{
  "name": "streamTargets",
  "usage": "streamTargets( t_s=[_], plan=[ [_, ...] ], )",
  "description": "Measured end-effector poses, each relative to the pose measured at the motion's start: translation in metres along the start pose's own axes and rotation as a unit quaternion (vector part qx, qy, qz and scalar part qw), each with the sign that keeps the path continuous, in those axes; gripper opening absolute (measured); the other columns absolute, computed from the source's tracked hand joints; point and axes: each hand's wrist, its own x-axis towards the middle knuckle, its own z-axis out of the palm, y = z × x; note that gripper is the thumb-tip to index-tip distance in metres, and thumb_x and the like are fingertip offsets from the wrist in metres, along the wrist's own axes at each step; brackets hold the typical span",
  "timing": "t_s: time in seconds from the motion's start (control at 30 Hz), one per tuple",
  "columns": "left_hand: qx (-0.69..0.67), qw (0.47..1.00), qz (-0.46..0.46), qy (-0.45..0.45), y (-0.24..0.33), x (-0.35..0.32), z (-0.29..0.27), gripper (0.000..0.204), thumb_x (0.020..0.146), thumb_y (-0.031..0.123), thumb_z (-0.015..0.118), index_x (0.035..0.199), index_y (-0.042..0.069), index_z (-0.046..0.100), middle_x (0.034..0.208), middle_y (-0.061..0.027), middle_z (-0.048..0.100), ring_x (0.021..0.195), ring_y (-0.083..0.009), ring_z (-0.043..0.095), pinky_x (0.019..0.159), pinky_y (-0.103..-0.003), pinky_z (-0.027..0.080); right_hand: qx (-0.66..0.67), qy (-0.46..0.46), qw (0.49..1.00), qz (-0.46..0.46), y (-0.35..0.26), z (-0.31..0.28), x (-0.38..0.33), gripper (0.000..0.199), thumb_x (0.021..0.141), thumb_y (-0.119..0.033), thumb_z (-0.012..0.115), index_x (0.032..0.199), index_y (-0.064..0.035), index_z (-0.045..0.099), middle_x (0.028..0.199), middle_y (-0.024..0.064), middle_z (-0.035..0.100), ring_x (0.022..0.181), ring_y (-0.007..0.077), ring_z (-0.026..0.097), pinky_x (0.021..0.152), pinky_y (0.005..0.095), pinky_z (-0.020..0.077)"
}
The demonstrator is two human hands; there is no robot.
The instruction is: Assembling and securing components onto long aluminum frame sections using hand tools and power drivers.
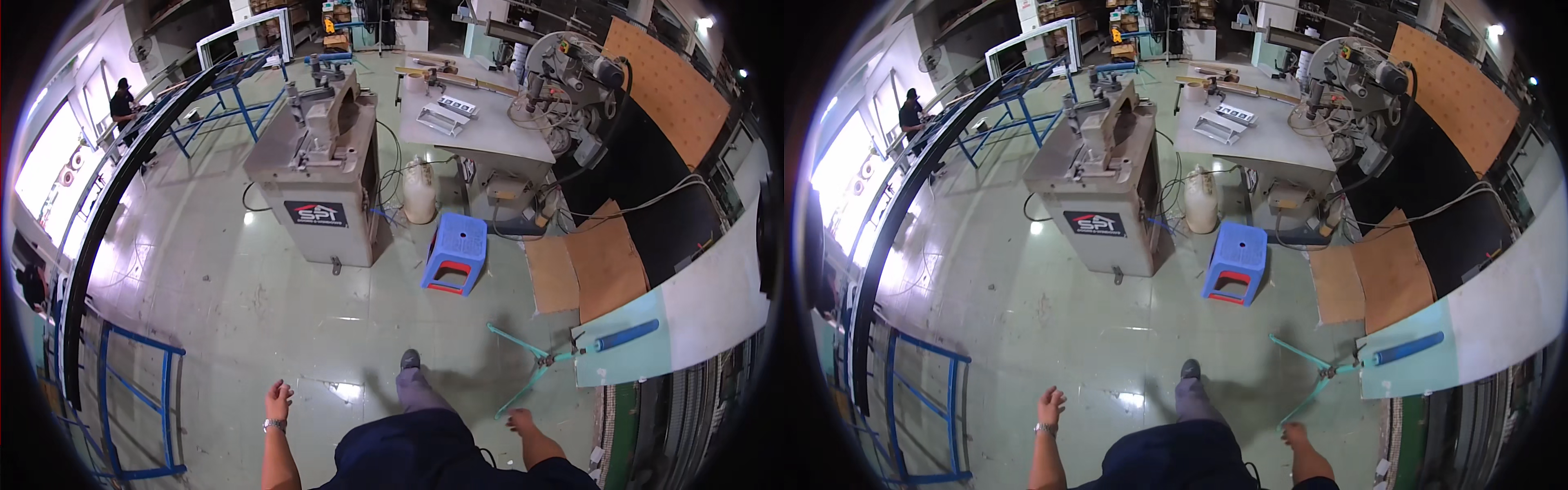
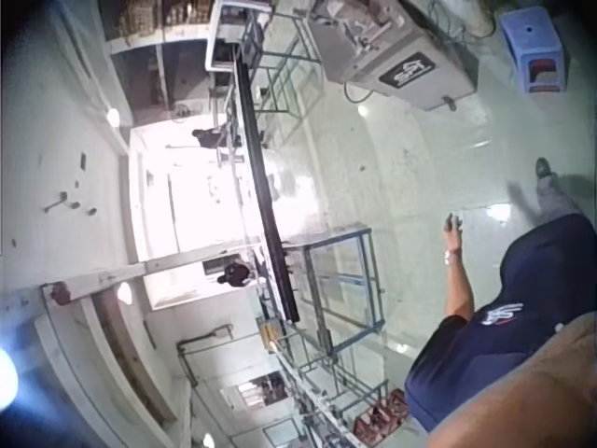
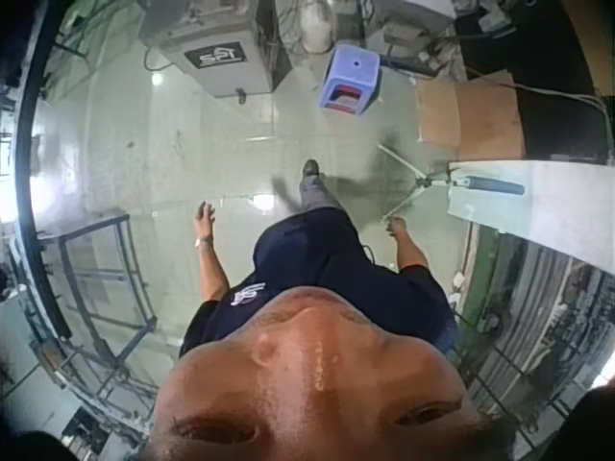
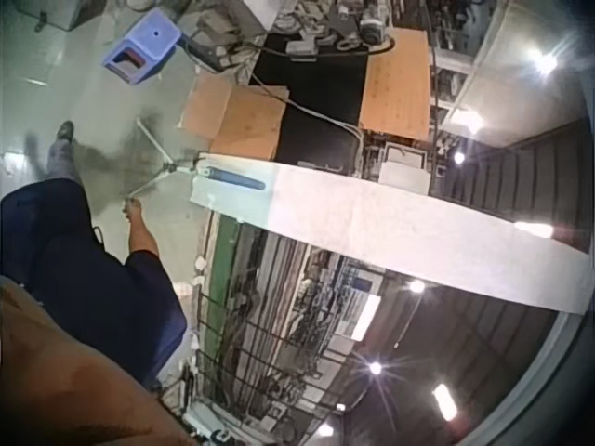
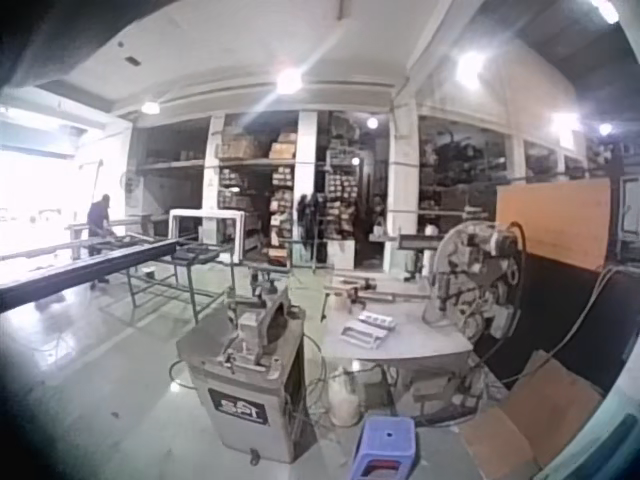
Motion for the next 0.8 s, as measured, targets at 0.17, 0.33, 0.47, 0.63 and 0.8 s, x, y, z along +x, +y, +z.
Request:
streamTargets(
  t_s=[0.17, 0.33, 0.47, 0.63, 0.8],
  plan=[
    [-0.04, 0.991, -0.128, 0.029, -0.006, 0.06, 0.054, 0.041, 0.093, 0.033, 0.063, 0.124, 0.008, 0.055, 0.104, -0.0081, 0.066, 0.093, -0.0243, 0.066, 0.07, -0.041, 0.053, -0.249, -0.146, 0.955, -0.066, -0.193, 0.081, 0.037, 0.041, 0.088, -0.04, 0.071, 0.106, -0.0033, 0.067, 0.092, 0.0105, 0.069, 0.077, 0.0216, 0.07, 0.064, 0.0374, 0.0537],
    [-0.067, 0.954, -0.288, -0.041, -0.032, 0.04, 0.079, 0.032, 0.092, 0.042, 0.063, 0.105, 0.013, 0.059, 0.092, -0.0061, 0.067, 0.084, -0.0271, 0.066, 0.068, -0.046, 0.054, -0.18, -0.099, 0.916, -0.344, -0.435, 0.139, 0.087, 0.046, 0.089, -0.04, 0.071, 0.118, -0.0046, 0.066, 0.096, 0.0089, 0.072, 0.083, 0.0167, 0.068, 0.075, 0.0334, 0.0544],
    [-0.068, 0.947, -0.315, 0.015, 0.02, 0.11, 0.082, 0.036, 0.093, 0.04, 0.062, 0.114, 0.012, 0.057, 0.102, -0.0088, 0.065, 0.089, -0.0289, 0.066, 0.072, -0.047, 0.054, -0.153, 0.042, 0.847, -0.508, -0.677, 0.113, 0.021, 0.039, 0.091, -0.029, 0.069, 0.121, -0.0042, 0.065, 0.108, 0.0144, 0.072, 0.097, 0.023, 0.069, 0.086, 0.0354, 0.0539],
    [-0.083, 0.932, -0.343, 0.081, 0.086, 0.198, 0.108, 0.042, 0.095, 0.038, 0.06, 0.126, 0.01, 0.055, 0.113, -0.0121, 0.064, 0.096, -0.0311, 0.065, 0.077, -0.049, 0.053, -0.099, 0.176, 0.719, -0.665, -0.911, 0.073, -0.035, 0.03, 0.087, -0.019, 0.072, 0.111, -0.0023, 0.069, 0.106, 0.0178, 0.07, 0.096, 0.0332, 0.067, 0.085, 0.0375, 0.0531],
    [-0.036, 0.987, -0.13, 0.09, 0.241, 0.314, 0.146, 0.055, 0.094, 0.038, 0.063, 0.14, 0.01, 0.047, 0.123, -0.0121, 0.063, 0.106, -0.0266, 0.064, 0.084, -0.045, 0.052, -0.158, 0.194, 0.654, -0.714, -1.093, 0.058, -0.018, 0.023, 0.086, -0.015, 0.069, 0.106, -0.0029, 0.07, 0.099, 0.0176, 0.07, 0.093, 0.0341, 0.066, 0.082, 0.0386, 0.0523]
  ],
)
